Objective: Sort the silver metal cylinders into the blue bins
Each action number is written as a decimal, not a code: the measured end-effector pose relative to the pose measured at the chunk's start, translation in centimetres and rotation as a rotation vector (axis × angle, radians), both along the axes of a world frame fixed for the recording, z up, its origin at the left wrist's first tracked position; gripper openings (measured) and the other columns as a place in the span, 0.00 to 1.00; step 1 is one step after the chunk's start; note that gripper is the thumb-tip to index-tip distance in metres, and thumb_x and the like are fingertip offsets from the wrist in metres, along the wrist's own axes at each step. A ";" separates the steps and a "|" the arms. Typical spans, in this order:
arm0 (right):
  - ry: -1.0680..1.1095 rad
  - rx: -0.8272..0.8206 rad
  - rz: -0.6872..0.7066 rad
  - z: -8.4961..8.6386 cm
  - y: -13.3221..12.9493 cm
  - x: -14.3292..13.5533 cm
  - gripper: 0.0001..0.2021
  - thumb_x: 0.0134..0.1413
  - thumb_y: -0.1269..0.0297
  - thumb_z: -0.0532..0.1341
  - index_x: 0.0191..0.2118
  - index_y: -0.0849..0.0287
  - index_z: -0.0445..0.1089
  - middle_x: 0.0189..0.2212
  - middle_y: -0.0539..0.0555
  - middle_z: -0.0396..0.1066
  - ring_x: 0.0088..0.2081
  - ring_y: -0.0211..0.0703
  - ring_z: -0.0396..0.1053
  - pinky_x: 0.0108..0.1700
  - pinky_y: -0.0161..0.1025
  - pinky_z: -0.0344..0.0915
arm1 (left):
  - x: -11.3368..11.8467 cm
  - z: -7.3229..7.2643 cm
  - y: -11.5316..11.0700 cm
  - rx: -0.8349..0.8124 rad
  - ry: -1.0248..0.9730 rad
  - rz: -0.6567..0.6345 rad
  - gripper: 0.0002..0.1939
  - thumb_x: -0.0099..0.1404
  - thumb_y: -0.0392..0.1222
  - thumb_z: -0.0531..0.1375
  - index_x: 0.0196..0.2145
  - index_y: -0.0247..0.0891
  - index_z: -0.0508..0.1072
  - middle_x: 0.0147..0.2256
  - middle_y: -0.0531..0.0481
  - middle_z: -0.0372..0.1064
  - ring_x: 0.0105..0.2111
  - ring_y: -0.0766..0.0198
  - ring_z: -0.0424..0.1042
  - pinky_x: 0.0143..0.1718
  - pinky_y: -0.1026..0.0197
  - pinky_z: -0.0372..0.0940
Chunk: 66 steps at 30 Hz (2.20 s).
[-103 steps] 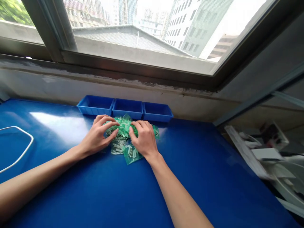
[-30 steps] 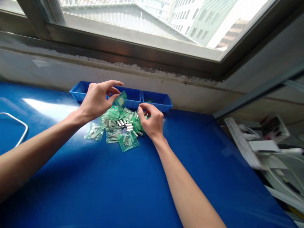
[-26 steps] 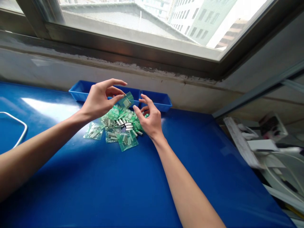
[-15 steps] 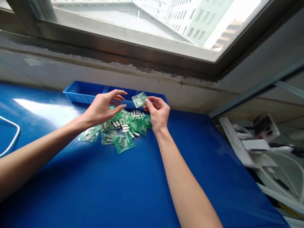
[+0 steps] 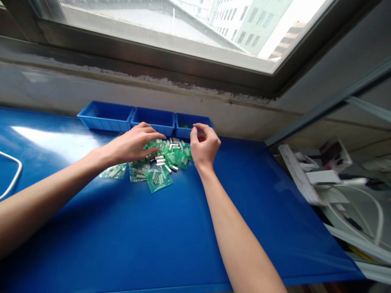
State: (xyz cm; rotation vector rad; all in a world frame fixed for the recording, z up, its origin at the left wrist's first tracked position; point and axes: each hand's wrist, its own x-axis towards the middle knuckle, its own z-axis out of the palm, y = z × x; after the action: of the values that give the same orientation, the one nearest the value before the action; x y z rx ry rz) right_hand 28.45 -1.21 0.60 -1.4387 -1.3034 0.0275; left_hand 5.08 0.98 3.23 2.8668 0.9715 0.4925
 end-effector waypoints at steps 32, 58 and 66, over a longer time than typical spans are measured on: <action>0.331 -0.339 0.642 0.7 -1.7 -2.3 0.16 0.51 0.47 0.69 0.37 0.55 0.76 0.27 0.49 0.74 0.20 0.35 0.63 0.22 0.36 0.60 | 0.9 1.1 -0.1 -0.714 -0.831 0.124 0.22 0.56 0.56 0.70 0.37 0.34 0.77 0.37 0.44 0.78 0.36 0.58 0.78 0.38 0.61 0.71; -0.371 -0.398 0.224 1.6 -1.6 3.7 0.20 0.49 0.45 0.69 0.40 0.56 0.79 0.39 0.56 0.79 0.33 0.45 0.75 0.39 0.44 0.71 | 1.6 0.4 -1.4 -0.358 -0.460 -0.003 0.12 0.68 0.46 0.59 0.40 0.37 0.80 0.38 0.47 0.79 0.38 0.60 0.77 0.39 0.61 0.67; -0.453 -0.607 0.272 1.1 -1.2 5.3 0.26 0.43 0.37 0.69 0.31 0.58 0.72 0.28 0.52 0.72 0.26 0.40 0.67 0.28 0.38 0.61 | 1.5 0.3 -1.4 -0.268 -0.397 -0.066 0.12 0.68 0.44 0.58 0.41 0.36 0.79 0.39 0.46 0.78 0.38 0.61 0.75 0.40 0.61 0.66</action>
State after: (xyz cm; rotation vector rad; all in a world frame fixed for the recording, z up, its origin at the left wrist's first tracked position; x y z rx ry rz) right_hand 33.79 -2.38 1.72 -1.8268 -1.9736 0.3165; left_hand 6.58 -0.42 3.58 2.4265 0.8003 0.8154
